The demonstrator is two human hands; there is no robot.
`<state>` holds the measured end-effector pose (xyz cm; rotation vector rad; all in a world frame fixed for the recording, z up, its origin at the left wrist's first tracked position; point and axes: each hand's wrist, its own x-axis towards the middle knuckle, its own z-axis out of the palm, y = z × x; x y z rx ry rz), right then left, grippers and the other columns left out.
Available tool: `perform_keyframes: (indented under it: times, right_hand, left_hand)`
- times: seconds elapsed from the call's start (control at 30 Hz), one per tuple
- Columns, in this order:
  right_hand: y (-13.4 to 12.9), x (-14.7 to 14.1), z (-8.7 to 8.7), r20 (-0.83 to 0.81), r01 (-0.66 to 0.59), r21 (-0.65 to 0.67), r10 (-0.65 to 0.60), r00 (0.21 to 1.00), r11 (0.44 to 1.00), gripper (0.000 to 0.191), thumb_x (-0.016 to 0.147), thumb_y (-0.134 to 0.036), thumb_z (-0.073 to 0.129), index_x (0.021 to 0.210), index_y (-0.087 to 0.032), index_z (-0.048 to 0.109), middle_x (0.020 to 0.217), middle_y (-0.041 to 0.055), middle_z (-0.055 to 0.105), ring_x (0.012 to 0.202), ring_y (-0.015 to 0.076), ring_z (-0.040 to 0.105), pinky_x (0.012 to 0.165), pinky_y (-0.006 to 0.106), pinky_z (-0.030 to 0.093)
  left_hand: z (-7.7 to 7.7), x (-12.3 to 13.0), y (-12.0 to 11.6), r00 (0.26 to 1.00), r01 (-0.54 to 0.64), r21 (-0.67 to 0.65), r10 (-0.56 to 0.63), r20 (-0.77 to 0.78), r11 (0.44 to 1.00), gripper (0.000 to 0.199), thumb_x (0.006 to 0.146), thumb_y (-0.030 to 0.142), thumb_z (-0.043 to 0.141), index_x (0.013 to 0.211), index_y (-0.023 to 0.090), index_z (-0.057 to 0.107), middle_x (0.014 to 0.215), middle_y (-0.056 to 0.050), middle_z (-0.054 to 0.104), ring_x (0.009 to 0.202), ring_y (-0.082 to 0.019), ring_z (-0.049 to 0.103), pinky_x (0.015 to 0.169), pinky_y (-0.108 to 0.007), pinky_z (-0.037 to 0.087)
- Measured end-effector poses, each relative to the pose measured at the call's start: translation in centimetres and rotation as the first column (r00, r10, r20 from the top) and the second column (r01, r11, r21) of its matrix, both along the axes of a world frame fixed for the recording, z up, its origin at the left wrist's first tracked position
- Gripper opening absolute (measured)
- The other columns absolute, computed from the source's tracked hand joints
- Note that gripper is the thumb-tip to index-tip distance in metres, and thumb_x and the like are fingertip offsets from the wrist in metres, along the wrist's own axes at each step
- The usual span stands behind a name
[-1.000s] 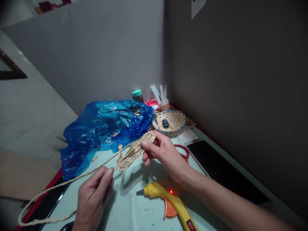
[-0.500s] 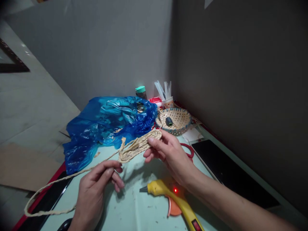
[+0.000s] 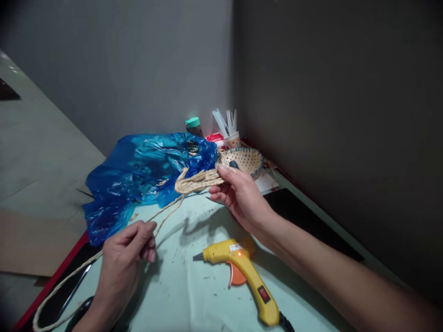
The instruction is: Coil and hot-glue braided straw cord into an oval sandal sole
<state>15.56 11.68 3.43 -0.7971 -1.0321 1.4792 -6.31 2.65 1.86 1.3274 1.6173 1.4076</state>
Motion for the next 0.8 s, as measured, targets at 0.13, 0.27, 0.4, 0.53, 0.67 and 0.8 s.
perform_keyframes:
  times: [0.13, 0.27, 0.4, 0.53, 0.67, 0.8]
  right_hand:
    - [-1.4, -1.0, 0.2, -0.019, -0.09, 0.017, 0.09, 0.996, 0.996, 0.04, 0.084, -0.052, 0.075, 0.084, -0.021, 0.051, 0.071, -0.0011, 0.058, 0.058, 0.0123, 0.065, 0.051, 0.02, 0.056]
    - [-3.3, -1.7, -0.1, 0.007, -0.242, 0.054, 0.242, 0.97, 0.969, 0.036, 0.093, -0.052, 0.066, 0.088, -0.019, 0.051, 0.079, 0.0004, 0.063, 0.062, 0.0107, 0.066, 0.057, 0.019, 0.057]
    - [-4.2, -1.7, -0.4, 0.101, -0.374, 0.091, 0.365, 0.926, 0.923, 0.033, 0.099, -0.052, 0.058, 0.095, -0.02, 0.054, 0.087, 0.0022, 0.067, 0.072, 0.0146, 0.069, 0.067, 0.026, 0.058]
    - [-3.5, -0.4, 0.2, 0.299, -0.423, 0.114, 0.375, 0.877, 0.899, 0.031, 0.093, -0.048, 0.068, 0.088, -0.017, 0.065, 0.088, 0.0038, 0.068, 0.082, 0.0181, 0.065, 0.075, 0.028, 0.053]
    - [-3.2, 0.6, 1.3, 0.622, -0.378, 0.261, 0.144, 0.77, 0.888, 0.028, 0.096, -0.048, 0.061, 0.102, -0.023, 0.071, 0.106, 0.0025, 0.069, 0.097, 0.02, 0.062, 0.082, 0.029, 0.046]
    - [-3.9, 0.0, 1.5, 0.794, -0.509, 0.401, -0.012, 0.608, 0.761, 0.027, 0.094, -0.039, 0.066, 0.114, -0.02, 0.067, 0.112, 0.0049, 0.066, 0.104, 0.0213, 0.059, 0.088, 0.033, 0.044]
  left_hand:
    - [1.7, 1.4, -0.3, 0.94, 0.16, -0.043, -0.139, 0.31, 0.986, 0.028, 0.08, 0.04, 0.077, 0.098, 0.018, 0.075, 0.086, -0.007, 0.073, 0.075, -0.02, 0.067, 0.062, -0.028, 0.054]
    - [3.3, 2.4, -1.2, 0.879, 0.153, -0.02, -0.127, 0.461, 0.988, 0.036, 0.081, 0.038, 0.077, 0.111, 0.018, 0.073, 0.11, -0.01, 0.072, 0.085, -0.018, 0.066, 0.07, -0.027, 0.056]
    - [3.2, 2.2, -1.6, 0.874, 0.141, -0.064, -0.094, 0.477, 0.988, 0.022, 0.082, 0.033, 0.077, 0.098, 0.018, 0.074, 0.103, -0.005, 0.069, 0.077, -0.013, 0.061, 0.067, -0.022, 0.054]
    - [2.3, 1.3, -1.4, 0.876, 0.136, -0.072, -0.086, 0.474, 0.988, 0.02, 0.082, 0.031, 0.077, 0.097, 0.018, 0.074, 0.097, -0.004, 0.07, 0.079, -0.013, 0.061, 0.066, -0.019, 0.052]
    - [1.6, 0.6, -1.2, 0.921, 0.173, -0.081, -0.132, 0.367, 0.982, 0.021, 0.082, 0.033, 0.078, 0.096, 0.018, 0.076, 0.094, -0.004, 0.074, 0.075, -0.013, 0.062, 0.066, -0.019, 0.052]
    - [1.7, 1.1, -1.2, 0.938, 0.158, -0.124, -0.11, 0.328, 0.98, 0.018, 0.077, 0.032, 0.082, 0.091, 0.02, 0.079, 0.087, -0.002, 0.077, 0.071, -0.013, 0.068, 0.064, -0.019, 0.054]
